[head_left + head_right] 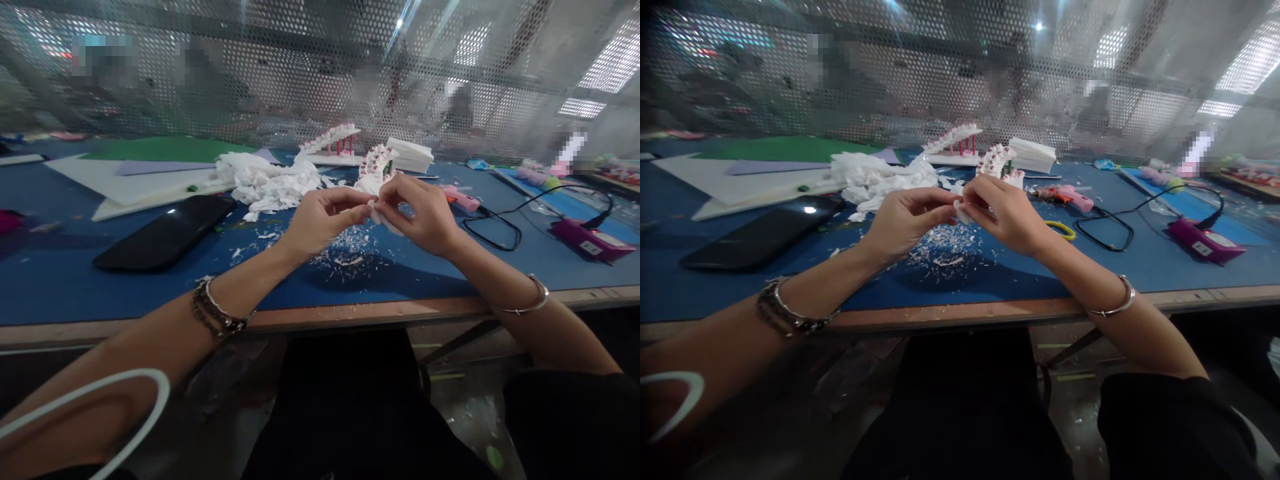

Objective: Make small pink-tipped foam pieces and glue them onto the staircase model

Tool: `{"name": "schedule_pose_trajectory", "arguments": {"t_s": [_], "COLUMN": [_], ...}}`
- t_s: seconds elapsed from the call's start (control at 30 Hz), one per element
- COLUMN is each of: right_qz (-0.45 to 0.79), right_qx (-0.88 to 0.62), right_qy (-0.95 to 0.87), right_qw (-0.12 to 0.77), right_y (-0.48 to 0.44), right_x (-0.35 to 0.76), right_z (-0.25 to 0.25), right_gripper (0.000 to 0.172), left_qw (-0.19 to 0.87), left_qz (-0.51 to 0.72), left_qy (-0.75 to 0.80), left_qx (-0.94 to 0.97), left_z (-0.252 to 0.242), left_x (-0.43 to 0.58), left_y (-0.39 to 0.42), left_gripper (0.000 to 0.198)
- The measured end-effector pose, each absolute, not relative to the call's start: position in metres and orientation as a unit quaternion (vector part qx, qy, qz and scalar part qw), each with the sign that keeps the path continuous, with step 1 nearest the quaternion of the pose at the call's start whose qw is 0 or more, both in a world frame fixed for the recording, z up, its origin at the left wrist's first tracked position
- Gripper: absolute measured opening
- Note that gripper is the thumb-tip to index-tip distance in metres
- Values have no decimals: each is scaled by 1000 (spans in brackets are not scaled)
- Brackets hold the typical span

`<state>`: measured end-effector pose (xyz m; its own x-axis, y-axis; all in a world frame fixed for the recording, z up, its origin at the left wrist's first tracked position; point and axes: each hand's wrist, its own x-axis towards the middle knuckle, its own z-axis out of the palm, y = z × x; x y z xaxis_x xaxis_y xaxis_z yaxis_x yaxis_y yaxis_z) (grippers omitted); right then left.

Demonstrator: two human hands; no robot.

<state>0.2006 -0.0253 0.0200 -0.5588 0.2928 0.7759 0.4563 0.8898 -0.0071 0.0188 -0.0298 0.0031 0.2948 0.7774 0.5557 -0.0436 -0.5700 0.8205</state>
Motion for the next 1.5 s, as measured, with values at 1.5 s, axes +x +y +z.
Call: {"name": "schedule_pose_trajectory", "arguments": {"t_s": [1.5], "right_qz": [163], "right_qx": [-235], "right_qy": [-820], "right_qw": [495], "right_y": [-30], "right_x": [192], "right_z": [16], "right_gripper": [21], "left_qw": [282], "left_qz": [561], "left_qy": [244], "left_qx": [739], "left_z": [6], "left_x": [21], "left_y": [-37], "left_gripper": [13]}}
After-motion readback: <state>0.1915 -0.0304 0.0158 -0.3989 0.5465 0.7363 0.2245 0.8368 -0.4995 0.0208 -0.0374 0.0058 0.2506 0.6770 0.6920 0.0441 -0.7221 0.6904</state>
